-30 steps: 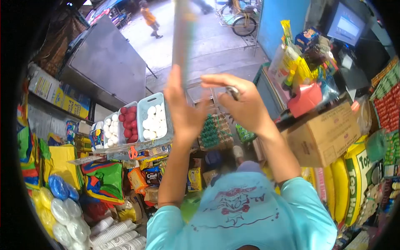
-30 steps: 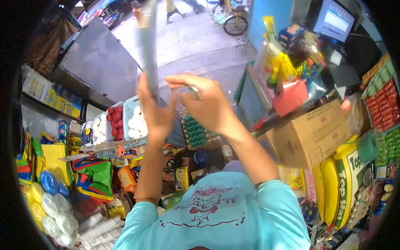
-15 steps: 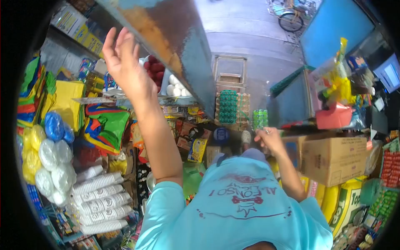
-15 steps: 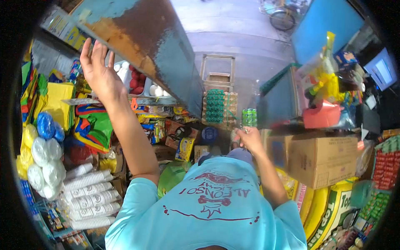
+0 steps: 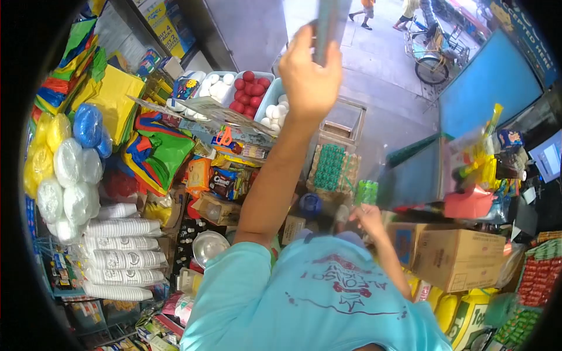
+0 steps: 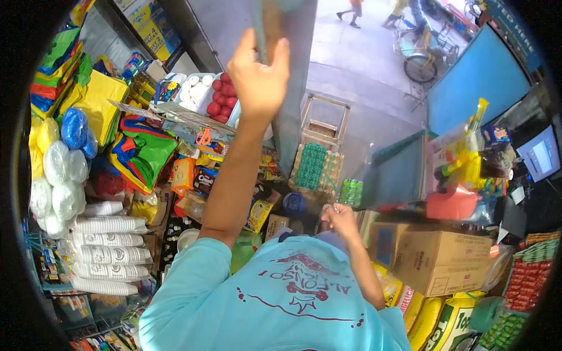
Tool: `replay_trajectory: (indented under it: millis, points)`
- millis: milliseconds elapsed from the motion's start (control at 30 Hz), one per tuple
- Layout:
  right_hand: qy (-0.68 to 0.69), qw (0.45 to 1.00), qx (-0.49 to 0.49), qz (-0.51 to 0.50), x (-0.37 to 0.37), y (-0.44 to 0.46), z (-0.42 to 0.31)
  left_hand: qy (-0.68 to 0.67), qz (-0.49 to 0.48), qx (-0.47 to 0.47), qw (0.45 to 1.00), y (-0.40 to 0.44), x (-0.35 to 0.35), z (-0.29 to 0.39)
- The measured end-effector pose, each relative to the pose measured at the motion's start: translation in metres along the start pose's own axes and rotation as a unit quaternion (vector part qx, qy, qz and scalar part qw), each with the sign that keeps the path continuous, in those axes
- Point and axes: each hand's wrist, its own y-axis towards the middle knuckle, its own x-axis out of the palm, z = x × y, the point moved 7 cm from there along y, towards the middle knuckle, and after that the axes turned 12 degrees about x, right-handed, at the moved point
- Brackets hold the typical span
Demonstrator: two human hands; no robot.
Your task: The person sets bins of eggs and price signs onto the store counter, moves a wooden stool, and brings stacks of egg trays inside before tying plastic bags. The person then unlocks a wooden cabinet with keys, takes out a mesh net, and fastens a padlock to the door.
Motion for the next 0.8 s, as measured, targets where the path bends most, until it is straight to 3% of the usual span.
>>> replay_trajectory:
  millis: [33,67,133,233,467,600,800]
  points:
    - [-0.009,1.000,0.002,0.003,-0.003,-0.001,0.002,0.025,0.016,0.010,0.999,0.004,-0.008,0.001]
    - [-0.016,1.000,0.005,0.007,-0.006,-0.001,0.006,0.040,-0.011,-0.059,0.997,0.003,-0.016,-0.007]
    - [-0.012,1.000,0.005,0.022,-0.013,-0.002,0.015,0.006,0.037,-0.120,0.992,0.004,-0.035,-0.031]
    - [-0.022,0.999,0.037,0.030,-0.018,-0.001,0.034,-0.061,0.047,-0.092,0.993,0.012,-0.048,-0.052]
    - [-0.003,0.999,0.037,0.030,-0.015,-0.001,0.038,-0.051,0.089,-0.046,0.994,0.014,-0.049,-0.038]
    - [-0.012,0.999,0.032,0.035,-0.028,0.009,0.047,-0.029,0.075,-0.111,0.991,0.014,-0.060,-0.067]
    - [0.012,0.997,0.058,0.054,-0.034,0.007,0.050,-0.057,0.090,-0.095,0.990,0.010,-0.057,-0.066]
